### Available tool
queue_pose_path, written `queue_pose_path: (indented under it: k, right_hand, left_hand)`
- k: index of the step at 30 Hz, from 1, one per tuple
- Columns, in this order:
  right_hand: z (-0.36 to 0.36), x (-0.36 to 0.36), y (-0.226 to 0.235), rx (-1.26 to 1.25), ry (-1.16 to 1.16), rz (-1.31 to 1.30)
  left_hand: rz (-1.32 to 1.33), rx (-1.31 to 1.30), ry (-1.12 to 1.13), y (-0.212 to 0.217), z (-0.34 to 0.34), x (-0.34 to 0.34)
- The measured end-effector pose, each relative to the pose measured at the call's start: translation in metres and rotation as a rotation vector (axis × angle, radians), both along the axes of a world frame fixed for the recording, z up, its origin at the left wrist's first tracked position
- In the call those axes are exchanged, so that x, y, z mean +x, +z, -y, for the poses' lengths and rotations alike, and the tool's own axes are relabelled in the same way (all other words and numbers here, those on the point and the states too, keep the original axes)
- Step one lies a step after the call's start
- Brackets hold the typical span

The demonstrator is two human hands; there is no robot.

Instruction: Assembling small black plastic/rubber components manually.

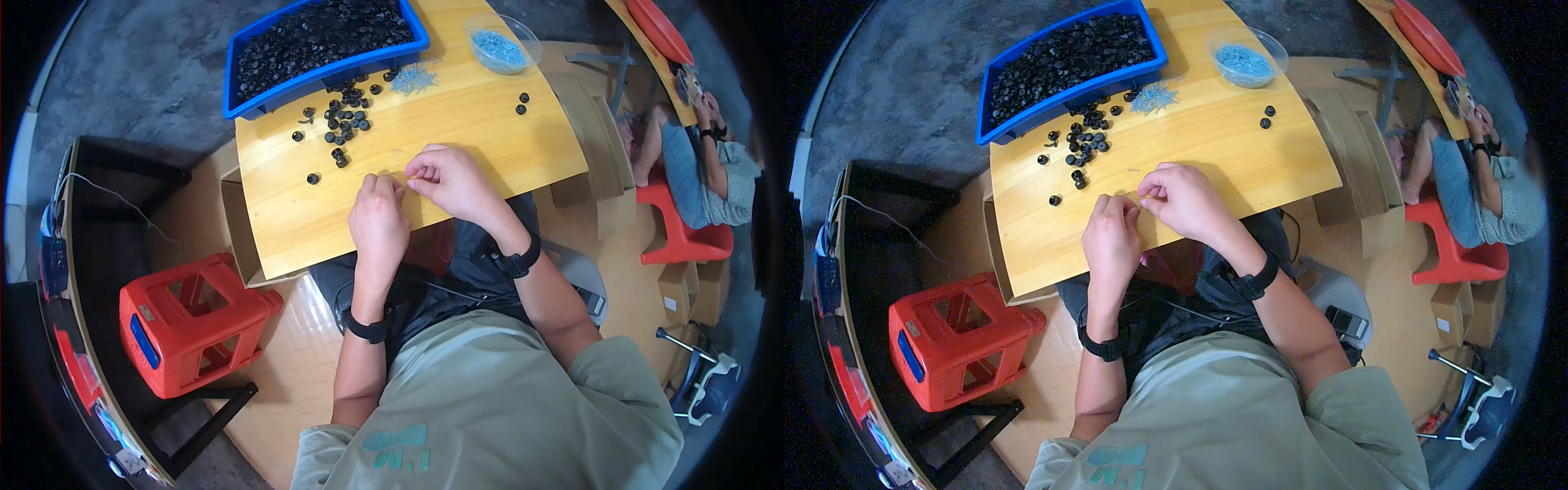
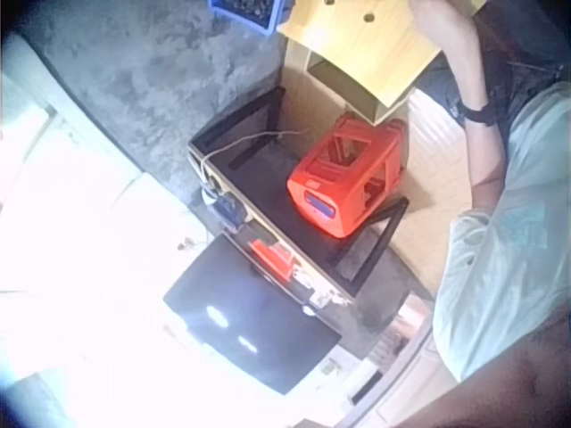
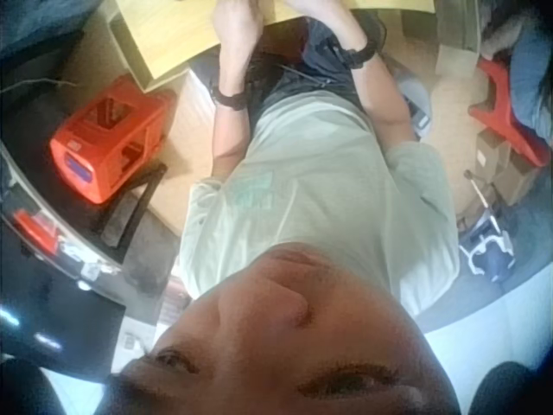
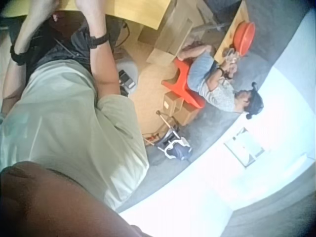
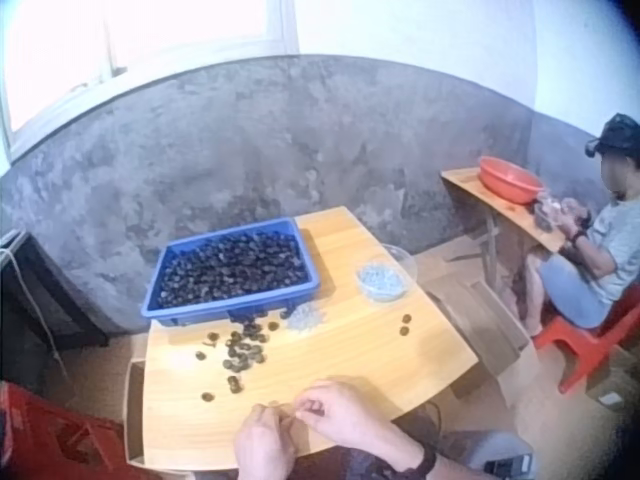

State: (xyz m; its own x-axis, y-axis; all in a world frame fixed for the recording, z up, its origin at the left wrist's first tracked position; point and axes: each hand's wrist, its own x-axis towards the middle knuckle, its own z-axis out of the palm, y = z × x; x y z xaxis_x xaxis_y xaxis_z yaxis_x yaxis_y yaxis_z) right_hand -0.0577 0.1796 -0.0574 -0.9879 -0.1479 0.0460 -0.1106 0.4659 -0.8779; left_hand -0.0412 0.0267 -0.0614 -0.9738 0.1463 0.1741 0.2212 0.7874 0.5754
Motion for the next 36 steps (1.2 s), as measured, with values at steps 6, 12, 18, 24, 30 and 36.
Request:
queue_pose_path:
  k: [6,12,18,24,30,36]
  right_hand:
    - [0.003,0.005,0.000,-0.413,0.115,0.174]
    - [0.008,0.006,0.006,-0.644,0.159,0.212]
    - [0.003,0.003,-0.004,-0.627,0.136,0.187]
    - [-0.010,-0.008,-0.018,-0.722,-0.021,0.185]
    - [-0.006,-0.008,-0.021,-0.623,0.041,0.201]
    - [-0.011,-0.010,-0.021,-0.689,0.056,0.203]
  left_hand:
    - [0.026,0.367,-0.040,-0.004,0.012,0.004]
    - [0.368,0.845,-0.025,0.004,0.023,0.003]
    - [0.479,0.969,0.004,0.006,0.027,-0.003]
    - [-0.120,0.075,0.174,0.011,0.054,-0.055]
    - [-0.071,-0.041,0.136,0.008,0.041,-0.087]
    - [0.006,-0.117,0.172,0.002,0.035,-0.097]
